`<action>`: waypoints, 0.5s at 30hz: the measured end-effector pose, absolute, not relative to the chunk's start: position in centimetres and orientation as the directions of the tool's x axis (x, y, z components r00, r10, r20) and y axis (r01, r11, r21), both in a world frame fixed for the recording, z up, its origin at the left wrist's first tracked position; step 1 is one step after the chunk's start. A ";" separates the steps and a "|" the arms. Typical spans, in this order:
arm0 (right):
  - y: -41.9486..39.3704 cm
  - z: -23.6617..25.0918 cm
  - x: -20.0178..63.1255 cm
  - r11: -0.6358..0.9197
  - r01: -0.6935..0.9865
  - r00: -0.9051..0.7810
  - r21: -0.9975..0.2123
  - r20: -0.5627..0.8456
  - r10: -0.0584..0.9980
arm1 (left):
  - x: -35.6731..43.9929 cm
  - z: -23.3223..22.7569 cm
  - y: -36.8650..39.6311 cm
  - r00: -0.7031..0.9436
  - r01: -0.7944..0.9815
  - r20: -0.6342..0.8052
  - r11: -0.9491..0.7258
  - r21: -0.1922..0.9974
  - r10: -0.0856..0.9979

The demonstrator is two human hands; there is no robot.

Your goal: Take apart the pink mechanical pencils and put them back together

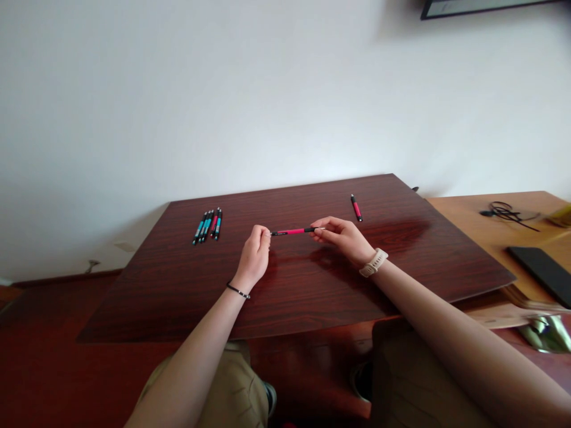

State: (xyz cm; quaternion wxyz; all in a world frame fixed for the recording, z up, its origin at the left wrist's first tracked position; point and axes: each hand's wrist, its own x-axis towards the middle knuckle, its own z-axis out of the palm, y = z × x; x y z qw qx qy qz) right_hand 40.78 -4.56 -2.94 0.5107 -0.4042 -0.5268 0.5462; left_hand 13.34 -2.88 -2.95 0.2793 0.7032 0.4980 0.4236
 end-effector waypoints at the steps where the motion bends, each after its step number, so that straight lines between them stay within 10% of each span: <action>1: -4.5 -3.0 40.8 0.077 -0.131 -0.150 -0.988 0.097 0.984 | 13.4 -2.9 -2.9 0.150 0.488 0.324 -0.355 0.798 0.934; 15: -4.3 -3.3 40.7 0.130 -0.068 -0.195 -0.989 0.141 0.971 | 13.2 -2.6 -2.5 0.056 0.398 0.242 -0.244 0.884 0.969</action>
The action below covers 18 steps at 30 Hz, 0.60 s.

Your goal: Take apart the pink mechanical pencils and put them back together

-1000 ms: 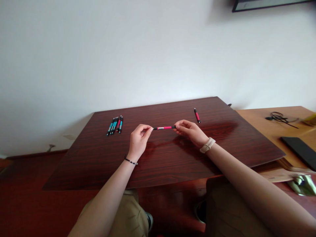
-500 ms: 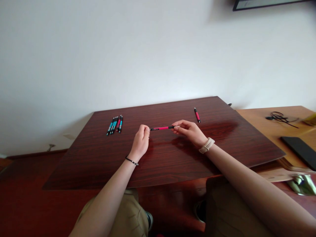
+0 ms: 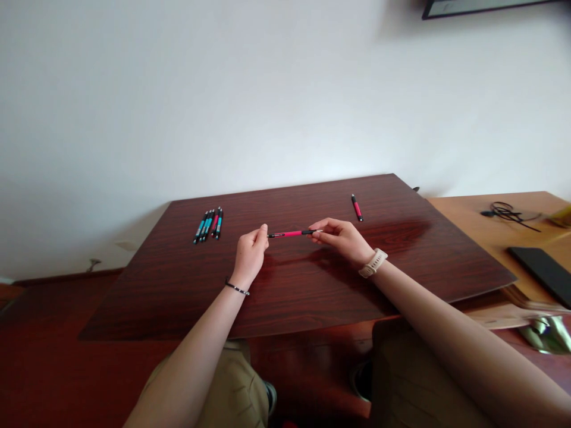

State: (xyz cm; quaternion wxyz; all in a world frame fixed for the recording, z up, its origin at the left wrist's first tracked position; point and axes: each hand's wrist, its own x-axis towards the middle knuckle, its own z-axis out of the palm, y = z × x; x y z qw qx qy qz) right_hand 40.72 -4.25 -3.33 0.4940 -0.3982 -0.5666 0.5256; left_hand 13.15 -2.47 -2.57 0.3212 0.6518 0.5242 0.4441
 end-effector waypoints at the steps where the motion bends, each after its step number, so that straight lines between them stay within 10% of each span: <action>1: -4.2 -3.3 40.7 0.126 -0.068 -0.191 -0.990 0.137 0.972 | 13.2 -2.5 -2.5 0.068 0.364 0.221 -0.230 0.903 0.973; 18: -4.3 -2.8 41.1 0.081 -0.081 -0.120 -0.993 0.090 0.989 | 12.6 -2.6 -1.8 -0.017 0.061 0.207 -0.206 0.977 0.978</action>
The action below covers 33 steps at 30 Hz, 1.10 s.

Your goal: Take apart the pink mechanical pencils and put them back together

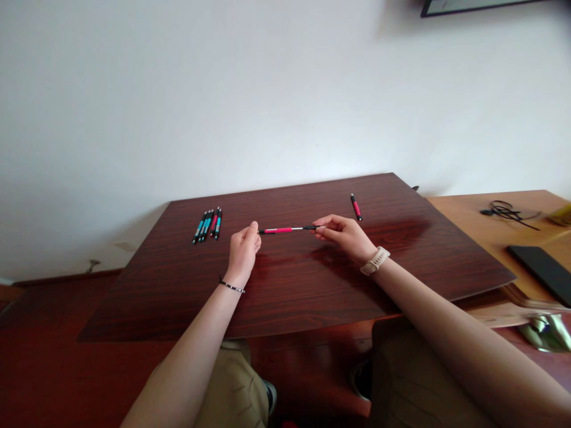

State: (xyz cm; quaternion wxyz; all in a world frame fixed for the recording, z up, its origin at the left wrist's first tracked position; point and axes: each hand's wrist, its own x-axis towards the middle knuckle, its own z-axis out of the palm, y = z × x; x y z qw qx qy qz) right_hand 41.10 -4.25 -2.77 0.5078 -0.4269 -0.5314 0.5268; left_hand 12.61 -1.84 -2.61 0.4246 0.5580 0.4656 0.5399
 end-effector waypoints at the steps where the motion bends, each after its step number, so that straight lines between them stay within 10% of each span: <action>1: -4.2 -2.8 41.2 0.080 -0.087 -0.114 -0.993 0.089 0.989 | 12.5 -2.6 -1.8 -0.027 0.044 0.209 -0.207 0.977 0.978; 16: -2.9 -2.9 44.9 0.100 -0.002 0.008 -0.995 0.100 0.995 | 11.4 -2.0 -1.2 -0.100 -0.084 0.192 -0.201 0.976 0.976; 33: -2.3 -4.5 46.6 0.188 0.791 -0.017 -0.583 0.286 0.958 | 12.4 -0.4 -2.4 0.141 -0.274 0.074 -0.033 0.961 0.987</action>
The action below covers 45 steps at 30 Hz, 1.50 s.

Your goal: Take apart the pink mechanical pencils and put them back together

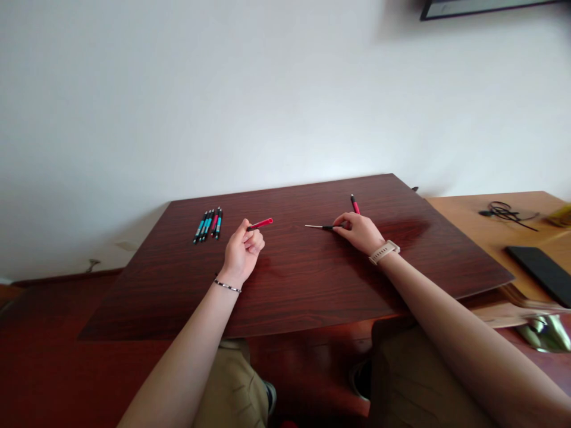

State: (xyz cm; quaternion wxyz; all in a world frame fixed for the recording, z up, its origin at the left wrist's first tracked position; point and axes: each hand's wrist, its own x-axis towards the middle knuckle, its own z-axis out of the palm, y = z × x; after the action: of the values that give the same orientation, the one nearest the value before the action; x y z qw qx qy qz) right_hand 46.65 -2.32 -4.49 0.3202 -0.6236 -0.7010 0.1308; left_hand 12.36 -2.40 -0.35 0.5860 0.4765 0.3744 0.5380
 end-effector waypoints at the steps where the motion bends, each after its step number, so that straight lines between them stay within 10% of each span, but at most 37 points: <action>1: -2.3 -4.6 46.6 0.193 0.795 -0.030 -0.576 0.281 0.959 | 12.5 -0.1 -2.6 0.155 -0.275 0.074 -0.029 0.961 0.985; 17: -2.5 -4.2 46.2 0.199 0.730 0.017 -0.654 0.308 0.951 | 12.7 0.4 -4.0 0.164 -0.328 0.091 -0.033 0.944 0.982; 23: -4.0 -2.2 43.0 -0.043 -0.099 0.026 -0.994 -0.045 0.999 | 13.5 -0.3 -3.2 0.273 -0.309 0.071 0.018 0.951 0.959; 30: -6.2 -1.0 38.8 -0.640 -0.556 -0.547 -0.530 -0.347 0.762 | 13.6 -2.0 -2.9 0.195 0.157 0.143 -0.174 0.972 0.970; 36: -6.2 -1.7 38.5 -0.678 -0.601 -0.553 -0.423 -0.392 0.735 | 13.3 -1.3 -3.3 0.253 0.542 0.313 -0.402 0.738 0.915; 45: -6.2 -1.5 38.6 -0.674 -0.612 -0.531 -0.414 -0.416 0.738 | 12.6 -0.9 -3.1 0.246 0.634 0.395 -0.455 0.625 0.885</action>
State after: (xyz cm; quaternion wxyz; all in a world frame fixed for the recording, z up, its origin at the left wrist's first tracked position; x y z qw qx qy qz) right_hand 38.59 -6.20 -1.54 0.3887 -0.2886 -0.1094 0.8682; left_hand 12.65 -3.13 -0.87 0.1716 0.7703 0.4931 0.3661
